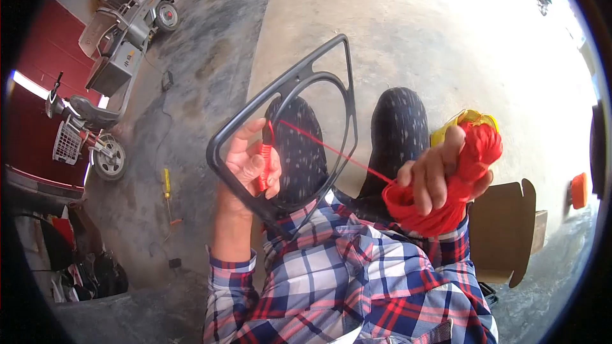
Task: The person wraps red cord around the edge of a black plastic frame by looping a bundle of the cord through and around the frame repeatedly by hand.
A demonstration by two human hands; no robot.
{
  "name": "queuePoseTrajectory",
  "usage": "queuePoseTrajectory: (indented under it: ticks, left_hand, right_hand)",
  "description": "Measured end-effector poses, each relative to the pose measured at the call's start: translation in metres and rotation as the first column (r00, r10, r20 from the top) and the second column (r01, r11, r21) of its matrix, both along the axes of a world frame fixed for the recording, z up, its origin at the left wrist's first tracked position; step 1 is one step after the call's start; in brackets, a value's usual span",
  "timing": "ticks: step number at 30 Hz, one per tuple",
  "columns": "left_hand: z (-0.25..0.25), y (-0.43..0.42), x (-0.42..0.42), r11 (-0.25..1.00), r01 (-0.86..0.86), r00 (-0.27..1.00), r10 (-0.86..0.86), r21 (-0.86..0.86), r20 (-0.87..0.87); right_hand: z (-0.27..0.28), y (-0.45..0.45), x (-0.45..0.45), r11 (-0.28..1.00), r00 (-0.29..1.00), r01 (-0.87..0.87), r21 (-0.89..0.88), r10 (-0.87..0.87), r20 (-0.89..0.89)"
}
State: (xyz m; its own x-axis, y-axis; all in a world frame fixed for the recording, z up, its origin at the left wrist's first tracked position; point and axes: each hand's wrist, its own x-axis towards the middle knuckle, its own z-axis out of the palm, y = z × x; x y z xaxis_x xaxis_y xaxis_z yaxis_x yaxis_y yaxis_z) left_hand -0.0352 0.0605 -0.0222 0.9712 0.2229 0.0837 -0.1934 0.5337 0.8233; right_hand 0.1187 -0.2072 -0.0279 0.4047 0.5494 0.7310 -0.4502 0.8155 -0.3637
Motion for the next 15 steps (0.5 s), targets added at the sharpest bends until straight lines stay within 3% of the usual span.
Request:
queuePoseTrajectory:
  ticks: [1,4,11,14,15]
  left_hand:
    - [-0.001,0.003,0.0,1.0,0.016,1.0,-0.016,-0.003,-0.024]
    - [0.004,0.004,0.003,0.999,0.054,0.998,-0.054,-0.002,-0.012]
    - [-0.003,0.011,0.0,1.0,0.001,1.0,-0.001,-0.014,-0.016]
    - [-0.002,0.006,-0.004,0.999,-0.028,0.998,0.03,0.027,-0.056]
    - [-0.006,0.009,-0.003,0.999,-0.03,0.997,0.032,0.037,-0.069]
  right_hand:
    - [0.002,-0.003,-0.003,0.998,0.998,0.006,-0.059,-0.003,0.059]
    - [-0.001,-0.003,-0.02,0.988,0.998,0.063,-0.143,-0.063,0.005]
    - [0.002,-0.013,-0.034,0.941,0.917,0.094,-0.324,-0.208,-0.34]
    - [-0.021,-0.014,0.001,0.914,0.825,0.031,-0.404,-0.251,-0.506]
    - [-0.027,-0.007,0.007,0.924,0.742,-0.007,-0.381,-0.251,-0.621]
